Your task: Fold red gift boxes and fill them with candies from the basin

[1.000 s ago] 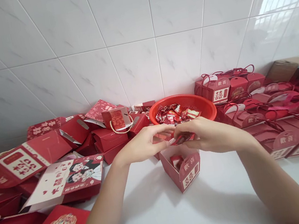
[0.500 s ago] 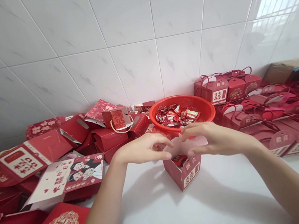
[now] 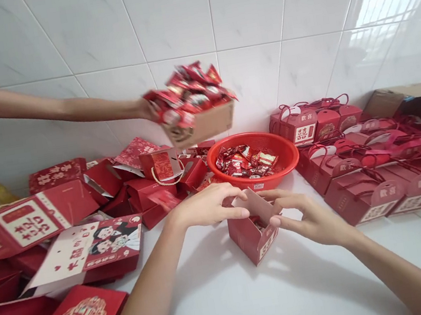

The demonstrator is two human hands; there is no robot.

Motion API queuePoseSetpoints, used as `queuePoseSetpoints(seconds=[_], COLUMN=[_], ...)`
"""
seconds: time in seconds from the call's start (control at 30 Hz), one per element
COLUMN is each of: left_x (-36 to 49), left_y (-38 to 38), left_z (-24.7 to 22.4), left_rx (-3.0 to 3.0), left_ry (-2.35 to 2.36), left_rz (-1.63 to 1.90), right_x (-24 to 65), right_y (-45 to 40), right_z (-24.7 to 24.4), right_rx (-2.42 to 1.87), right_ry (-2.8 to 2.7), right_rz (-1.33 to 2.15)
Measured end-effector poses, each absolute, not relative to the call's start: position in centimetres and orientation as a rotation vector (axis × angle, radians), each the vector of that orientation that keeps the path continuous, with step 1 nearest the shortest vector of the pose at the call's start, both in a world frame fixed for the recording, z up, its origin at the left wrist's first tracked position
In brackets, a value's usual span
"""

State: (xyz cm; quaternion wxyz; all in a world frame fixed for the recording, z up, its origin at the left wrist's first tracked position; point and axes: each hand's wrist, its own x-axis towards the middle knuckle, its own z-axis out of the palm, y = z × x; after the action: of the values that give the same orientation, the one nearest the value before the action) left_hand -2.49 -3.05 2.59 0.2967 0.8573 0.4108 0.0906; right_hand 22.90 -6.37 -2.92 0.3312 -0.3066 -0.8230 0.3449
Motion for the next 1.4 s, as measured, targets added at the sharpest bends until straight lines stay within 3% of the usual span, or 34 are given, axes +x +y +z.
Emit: queuePoseSetpoints(seconds=[0.17,0.6,0.87,1.17,1.4], left_x=[-2.9,-1.1,-1.1,-0.6,0.9], left_y=[-2.6,-2.9,-3.3,-3.3,-4.5], left_z=[1.7,1.2,1.3,0.6,0.3], left_rx=[2.245,2.326,2.336,2.340,2.358], left_ry=[1.218,1.419,1.189,1.157,1.194], left_rz=[0.179,0.109,0.326,0.078,0.094], right_x=[22.5,22.3,21.9,21.3,19.6], right_y=[-6.5,-6.6,-6.2,-6.3,-9.4], right_z=[-5.0,-6.8,-7.3,-8.4,-7.4], right_rx=[-0.753,-0.770,-0.909,-1.047,-1.178], right_ry=[-2.018,-2.095,-1.968,-1.923,-2.058], right_rz=[0.967,0.726,0.706,0.445,0.324])
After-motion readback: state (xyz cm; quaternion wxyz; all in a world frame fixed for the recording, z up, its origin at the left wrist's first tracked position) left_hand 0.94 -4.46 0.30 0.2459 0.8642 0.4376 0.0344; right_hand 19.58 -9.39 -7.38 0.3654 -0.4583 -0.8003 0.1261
